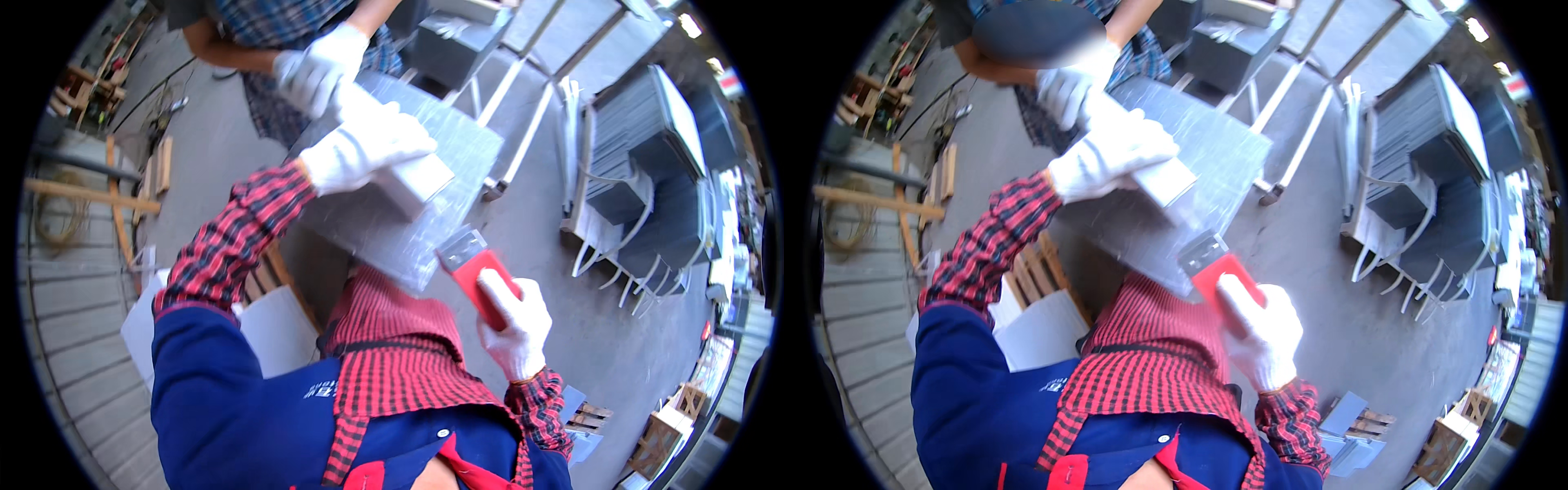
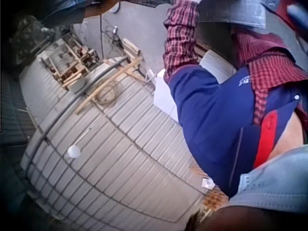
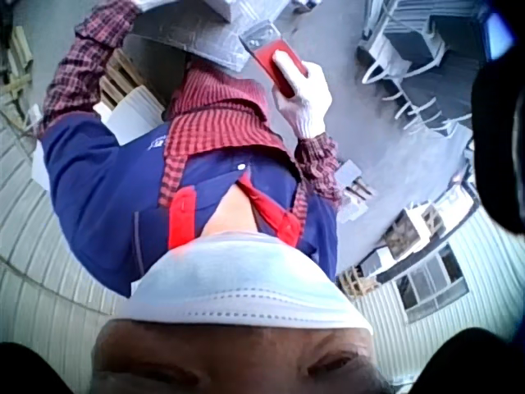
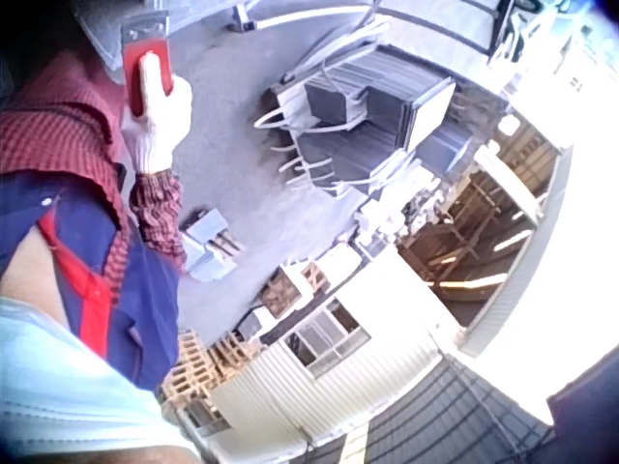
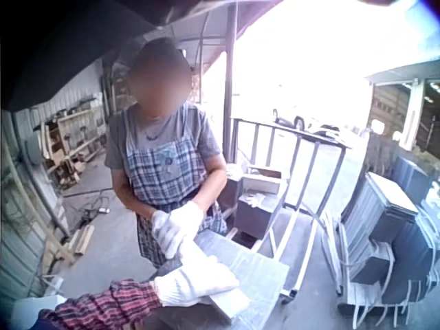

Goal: The person places white foam sheets between gray rectangular panels on a workbench, then uses a handheld tape dispenser to apply clear tape along the edges. The person repeats this process for several units, stacking the finished packages on a nearby pallet.

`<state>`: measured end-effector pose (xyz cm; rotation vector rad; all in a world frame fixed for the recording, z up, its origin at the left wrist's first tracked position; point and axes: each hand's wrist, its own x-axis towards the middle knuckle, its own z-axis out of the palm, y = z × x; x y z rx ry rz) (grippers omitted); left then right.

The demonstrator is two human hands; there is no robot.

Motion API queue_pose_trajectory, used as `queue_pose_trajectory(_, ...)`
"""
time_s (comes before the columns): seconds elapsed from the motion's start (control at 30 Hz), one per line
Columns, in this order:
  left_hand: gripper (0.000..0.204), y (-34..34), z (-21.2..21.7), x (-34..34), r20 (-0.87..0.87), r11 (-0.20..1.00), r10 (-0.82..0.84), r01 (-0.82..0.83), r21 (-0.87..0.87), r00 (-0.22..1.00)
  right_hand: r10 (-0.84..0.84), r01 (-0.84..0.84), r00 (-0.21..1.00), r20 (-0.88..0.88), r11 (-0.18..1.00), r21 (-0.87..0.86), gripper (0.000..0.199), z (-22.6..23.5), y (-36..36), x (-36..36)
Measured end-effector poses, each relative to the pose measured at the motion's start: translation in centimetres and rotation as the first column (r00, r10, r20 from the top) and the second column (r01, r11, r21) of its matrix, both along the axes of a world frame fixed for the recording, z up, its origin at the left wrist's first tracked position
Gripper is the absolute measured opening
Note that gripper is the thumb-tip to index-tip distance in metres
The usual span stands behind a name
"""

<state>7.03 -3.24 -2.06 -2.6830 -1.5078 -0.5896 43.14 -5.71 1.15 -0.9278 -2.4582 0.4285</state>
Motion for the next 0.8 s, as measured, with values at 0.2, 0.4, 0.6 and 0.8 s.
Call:
queue_pose_trajectory(0.2, 0.091, -0.8, 2.3, 0.0, -0.010, 0.994, 0.093, -0.093, -0.055, 0.996, 0.053, -0.051, 0.998, 0.041, 0.998, -0.034, 0.055, 0.0, 0.7, 1.5)
queue_pose_trajectory(0.4, 0.084, -1.2, 4.2, 4.7, 0.132, 0.987, 0.084, -0.064, -0.145, 0.988, 0.083, -0.032, 0.899, 0.431, 0.992, -0.124, 0.057, 1.5, 1.4, -1.5)
queue_pose_trajectory(0.6, 0.028, -2.8, 0.6, 7.7, 0.241, 0.850, 0.348, -0.414, 0.326, 0.906, 0.242, -0.263, 0.830, 0.502, 0.964, -0.030, 0.031, 3.8, 2.5, -7.8)
queue_pose_trajectory(0.8, 0.025, -0.9, -1.6, 9.4, 0.305, 0.819, 0.215, -0.341, 0.461, 0.928, 0.442, -0.403, 0.331, 0.834, 0.865, -0.298, 0.014, -9.1, 3.0, -2.0)
